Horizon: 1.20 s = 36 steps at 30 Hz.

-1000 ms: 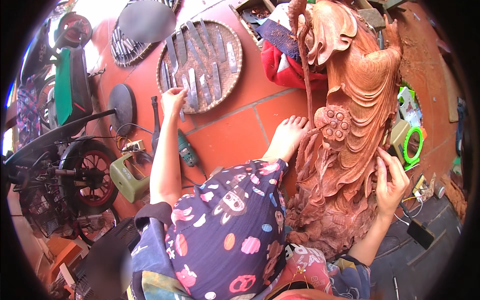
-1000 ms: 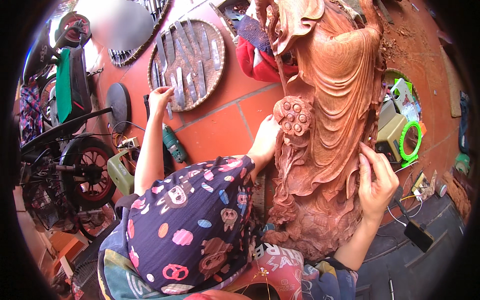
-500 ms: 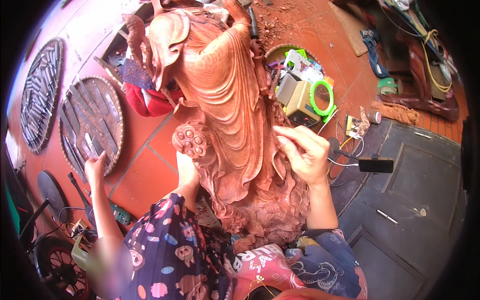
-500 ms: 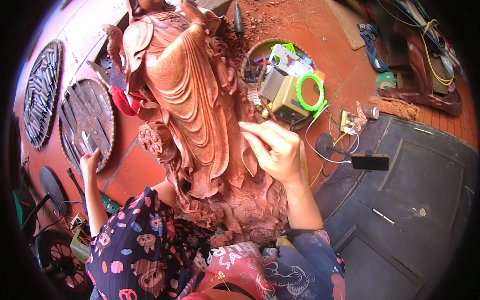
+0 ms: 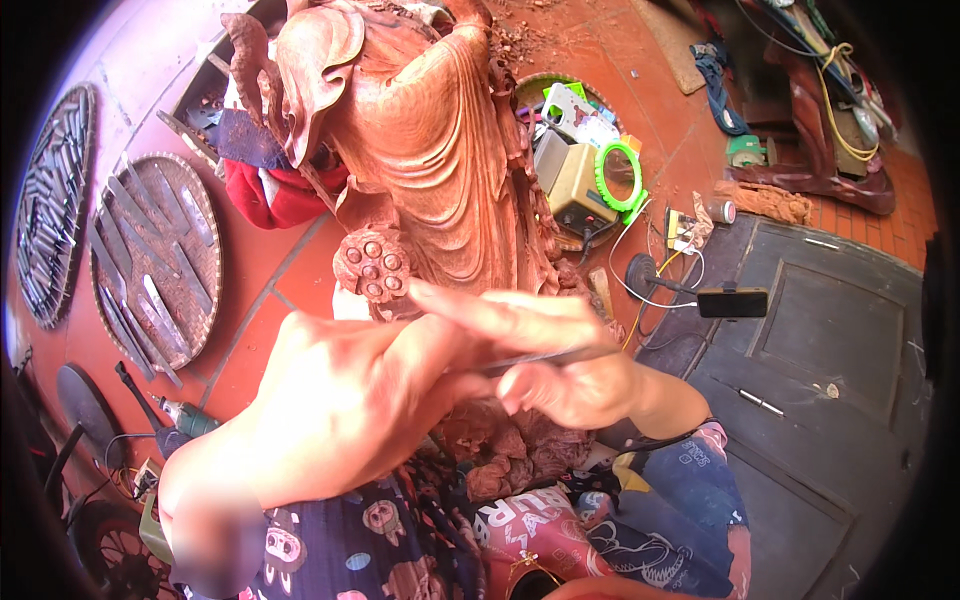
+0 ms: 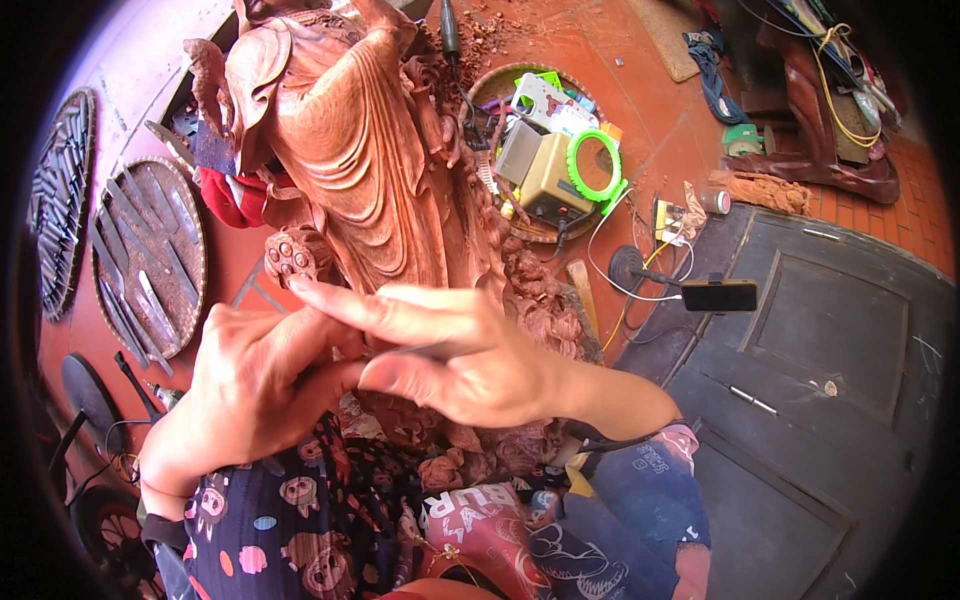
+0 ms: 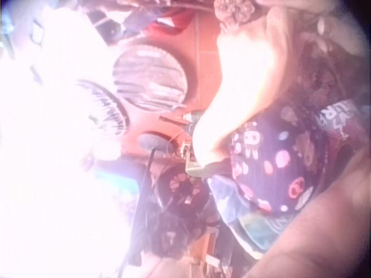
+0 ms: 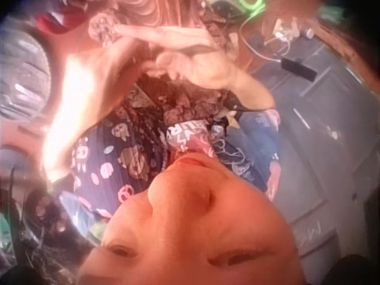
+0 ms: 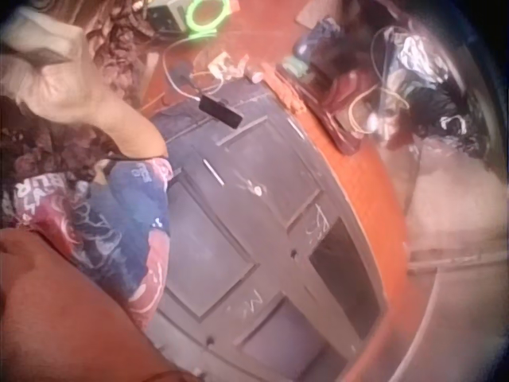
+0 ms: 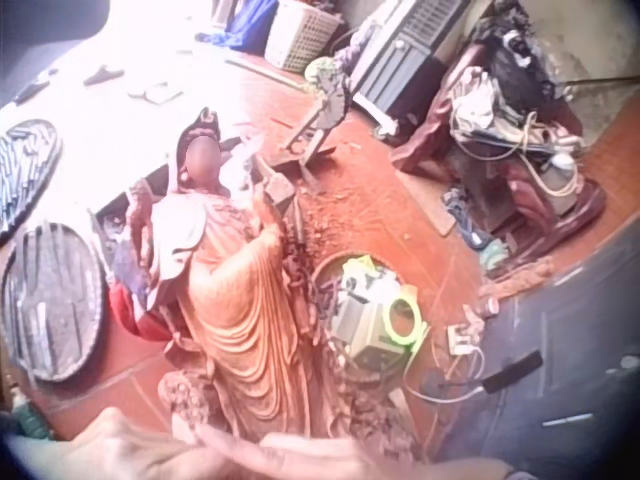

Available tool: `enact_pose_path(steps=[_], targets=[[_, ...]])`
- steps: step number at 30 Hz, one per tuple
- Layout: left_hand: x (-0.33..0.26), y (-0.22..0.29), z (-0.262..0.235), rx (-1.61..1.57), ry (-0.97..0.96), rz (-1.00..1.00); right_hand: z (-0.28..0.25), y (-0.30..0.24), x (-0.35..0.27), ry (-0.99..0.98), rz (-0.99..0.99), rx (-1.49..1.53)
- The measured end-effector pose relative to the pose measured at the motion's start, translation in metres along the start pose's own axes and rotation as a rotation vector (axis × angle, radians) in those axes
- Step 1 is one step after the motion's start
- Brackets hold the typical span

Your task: The person carves a wooden sculpture of a standing figure using various hand tools. They use a chisel and a file to refine the details of the figure's clothing and body, occasionally switching tools and adjusting their grip.

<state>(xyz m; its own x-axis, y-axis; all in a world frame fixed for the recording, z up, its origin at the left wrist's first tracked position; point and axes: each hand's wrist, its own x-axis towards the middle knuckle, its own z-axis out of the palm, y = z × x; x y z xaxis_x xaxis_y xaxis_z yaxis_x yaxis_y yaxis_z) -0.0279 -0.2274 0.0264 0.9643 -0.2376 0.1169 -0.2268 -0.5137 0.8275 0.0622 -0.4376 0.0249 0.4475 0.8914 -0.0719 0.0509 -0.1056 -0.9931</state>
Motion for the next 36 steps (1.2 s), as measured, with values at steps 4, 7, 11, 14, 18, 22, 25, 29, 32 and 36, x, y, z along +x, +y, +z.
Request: enact_pose_path(steps=[4, 7, 11, 14, 18, 22, 25, 29, 32, 36], targets=[[-0.010, -0.017, -0.015, -0.364, 0.214, -0.341, -0.034, -0.014, 0.007, 0.191, 0.006, 0.150], [-0.029, -0.040, -0.008, -0.519, 0.646, -0.473, -0.065, -0.022, 0.024, 0.226, 0.159, 0.024], [-0.043, -0.059, 0.000, -0.462, 0.675, -0.583, -0.077, -0.021, 0.041, 0.178, 0.316, -0.085], [-0.041, -0.067, 0.009, -0.491, 0.649, -0.573, -0.081, -0.026, 0.058, 0.020, 0.113, -0.750], [-0.035, -0.066, 0.020, -0.557, 0.651, -0.516, -0.078, -0.020, 0.065, -0.040, -0.041, -0.929], [-0.032, -0.064, 0.022, -0.533, 0.625, -0.527, -0.078, 0.008, 0.054, 0.076, -0.113, -0.783], [-0.031, -0.064, 0.023, -0.525, 0.621, -0.527, -0.080, 0.007, 0.054, 0.043, -0.128, -0.811], [-0.034, -0.066, 0.024, -0.539, 0.629, -0.513, -0.072, 0.002, 0.058, 0.034, -0.120, -0.785], [-0.037, -0.069, 0.025, -0.543, 0.622, -0.525, -0.072, -0.016, 0.070, 0.005, 0.042, -0.776], [-0.037, -0.069, 0.025, -0.541, 0.620, -0.534, -0.071, -0.030, 0.082, 0.013, 0.245, -0.807]])
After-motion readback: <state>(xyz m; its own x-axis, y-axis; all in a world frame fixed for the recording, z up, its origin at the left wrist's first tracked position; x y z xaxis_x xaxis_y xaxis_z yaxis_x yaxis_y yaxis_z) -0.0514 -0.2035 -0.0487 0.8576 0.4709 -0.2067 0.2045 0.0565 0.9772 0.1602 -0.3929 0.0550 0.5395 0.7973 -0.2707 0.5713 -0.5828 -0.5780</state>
